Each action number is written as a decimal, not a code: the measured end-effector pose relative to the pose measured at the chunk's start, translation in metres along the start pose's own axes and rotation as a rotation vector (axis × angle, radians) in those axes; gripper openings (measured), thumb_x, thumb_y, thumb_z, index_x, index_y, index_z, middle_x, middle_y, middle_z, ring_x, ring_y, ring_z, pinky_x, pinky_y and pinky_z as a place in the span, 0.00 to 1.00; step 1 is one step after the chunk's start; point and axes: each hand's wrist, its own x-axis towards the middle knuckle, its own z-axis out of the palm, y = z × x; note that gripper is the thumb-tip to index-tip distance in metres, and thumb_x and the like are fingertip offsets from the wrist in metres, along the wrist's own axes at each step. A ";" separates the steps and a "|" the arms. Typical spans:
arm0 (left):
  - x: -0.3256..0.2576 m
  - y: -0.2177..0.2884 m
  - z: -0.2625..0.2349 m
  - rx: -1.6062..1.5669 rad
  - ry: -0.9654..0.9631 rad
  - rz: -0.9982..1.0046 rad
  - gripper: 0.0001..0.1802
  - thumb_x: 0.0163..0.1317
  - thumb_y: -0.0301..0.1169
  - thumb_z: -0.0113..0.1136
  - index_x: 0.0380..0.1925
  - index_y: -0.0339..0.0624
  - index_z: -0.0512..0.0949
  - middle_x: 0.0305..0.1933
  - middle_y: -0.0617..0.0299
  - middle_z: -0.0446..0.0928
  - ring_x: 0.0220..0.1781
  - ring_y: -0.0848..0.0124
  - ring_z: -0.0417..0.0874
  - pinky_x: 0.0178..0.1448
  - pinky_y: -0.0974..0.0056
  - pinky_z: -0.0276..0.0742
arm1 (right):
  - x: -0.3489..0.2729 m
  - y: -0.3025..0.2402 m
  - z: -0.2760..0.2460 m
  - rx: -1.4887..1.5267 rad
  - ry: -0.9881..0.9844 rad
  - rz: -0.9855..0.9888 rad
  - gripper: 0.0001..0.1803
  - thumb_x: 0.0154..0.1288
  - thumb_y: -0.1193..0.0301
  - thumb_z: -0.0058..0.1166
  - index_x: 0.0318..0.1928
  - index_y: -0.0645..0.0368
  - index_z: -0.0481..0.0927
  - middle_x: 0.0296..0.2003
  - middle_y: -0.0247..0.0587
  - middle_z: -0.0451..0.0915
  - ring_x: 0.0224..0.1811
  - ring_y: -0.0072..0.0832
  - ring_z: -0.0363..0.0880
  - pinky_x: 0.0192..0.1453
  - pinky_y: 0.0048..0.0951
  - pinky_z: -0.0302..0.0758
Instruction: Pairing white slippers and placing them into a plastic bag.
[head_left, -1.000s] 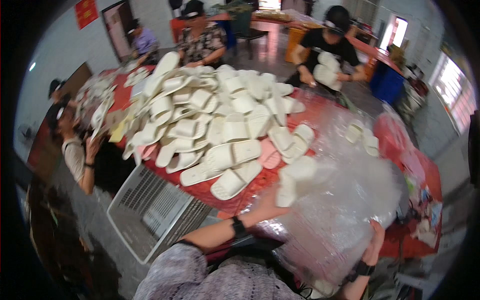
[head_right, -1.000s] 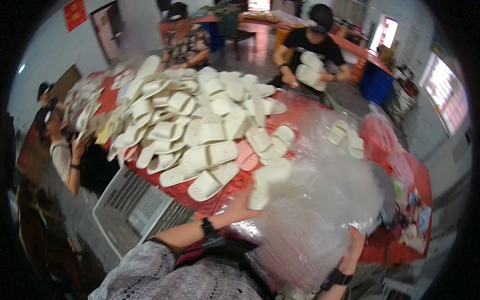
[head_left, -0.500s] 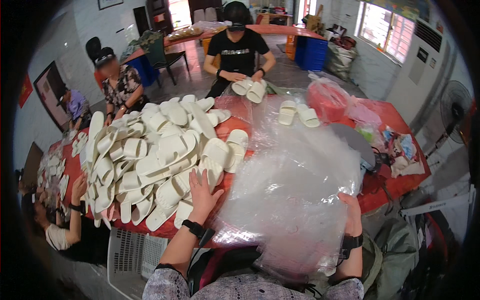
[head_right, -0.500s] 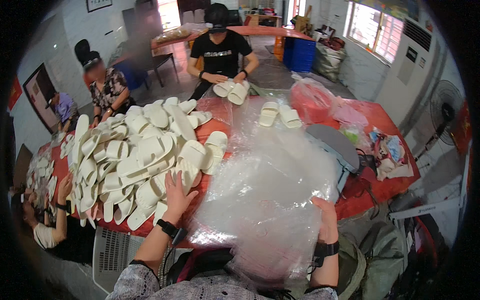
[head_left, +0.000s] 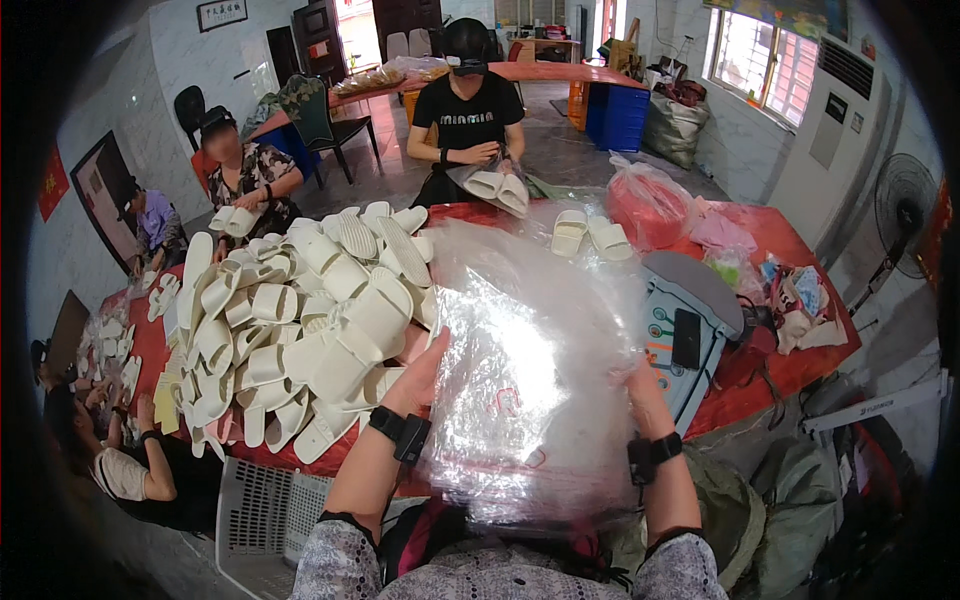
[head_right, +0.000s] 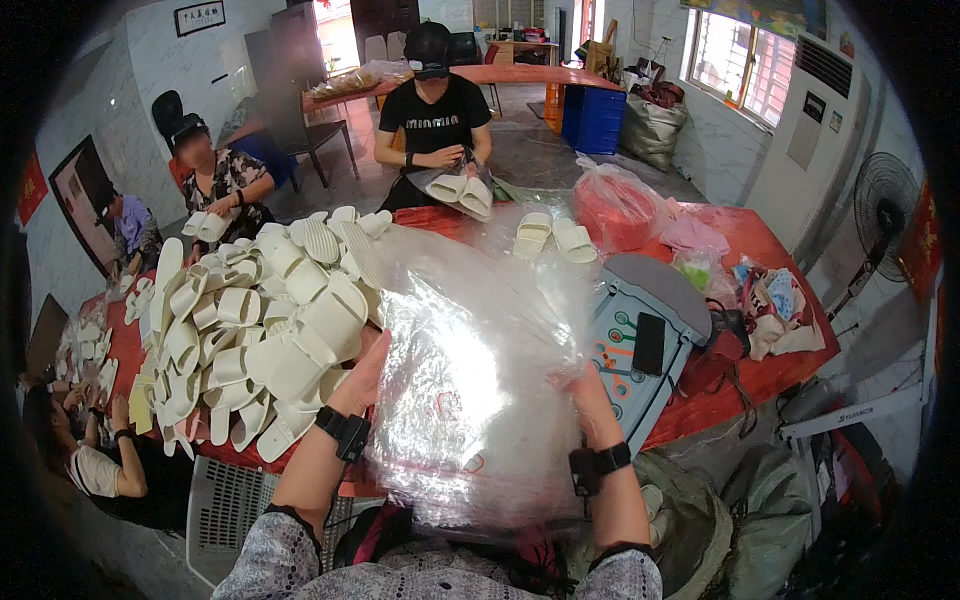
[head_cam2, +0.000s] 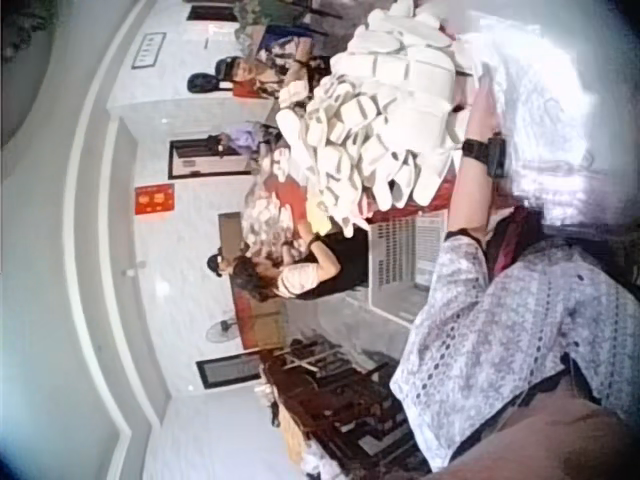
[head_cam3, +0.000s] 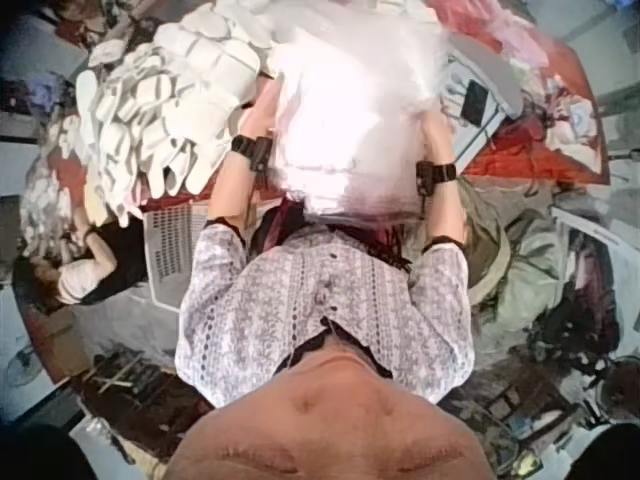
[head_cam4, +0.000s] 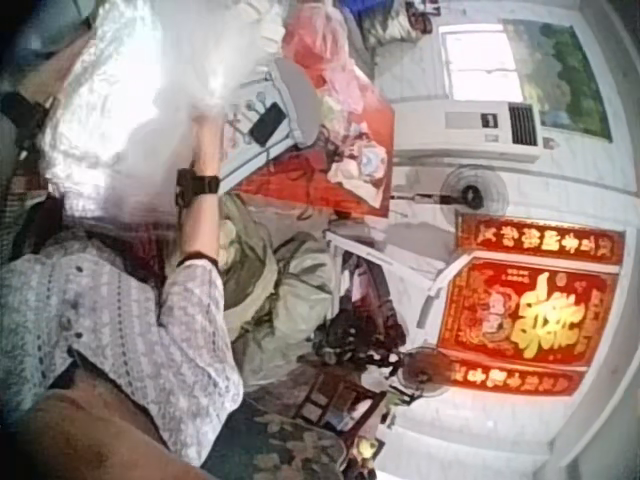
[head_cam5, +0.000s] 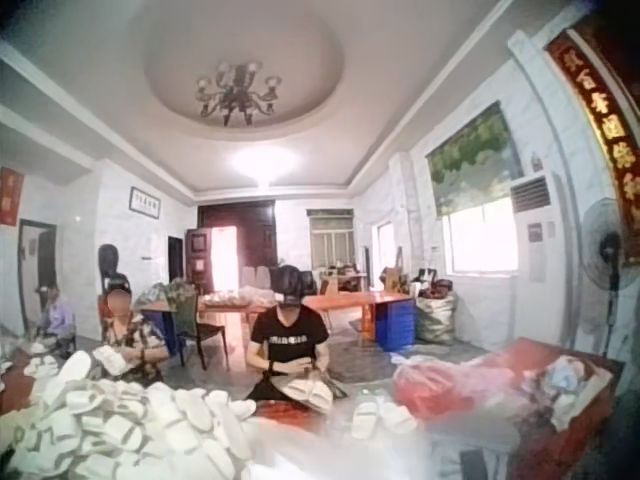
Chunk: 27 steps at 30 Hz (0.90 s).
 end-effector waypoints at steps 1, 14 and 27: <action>-0.003 0.002 0.001 -0.159 -0.001 -0.024 0.29 0.72 0.54 0.40 0.57 0.41 0.70 0.50 0.59 0.77 0.48 0.68 0.80 0.50 0.63 0.78 | 0.003 0.004 0.005 -0.142 -0.056 0.043 0.31 0.52 0.84 0.51 0.60 0.63 0.66 0.42 0.39 0.78 0.40 0.26 0.78 0.44 0.25 0.76; -0.005 -0.102 -0.051 0.544 0.426 -0.108 0.30 0.64 0.34 0.58 0.62 0.31 0.63 0.56 0.51 0.74 0.51 0.64 0.78 0.55 0.63 0.74 | -0.008 0.089 -0.011 -0.239 0.068 0.272 0.41 0.48 0.69 0.70 0.61 0.67 0.64 0.52 0.48 0.75 0.51 0.34 0.76 0.54 0.32 0.73; -0.042 -0.122 -0.058 1.186 0.580 0.192 0.33 0.54 0.31 0.65 0.60 0.33 0.66 0.58 0.42 0.70 0.58 0.46 0.72 0.63 0.54 0.67 | -0.033 0.092 0.013 -0.196 0.099 0.160 0.29 0.51 0.76 0.60 0.55 0.69 0.68 0.46 0.43 0.77 0.45 0.27 0.77 0.50 0.29 0.74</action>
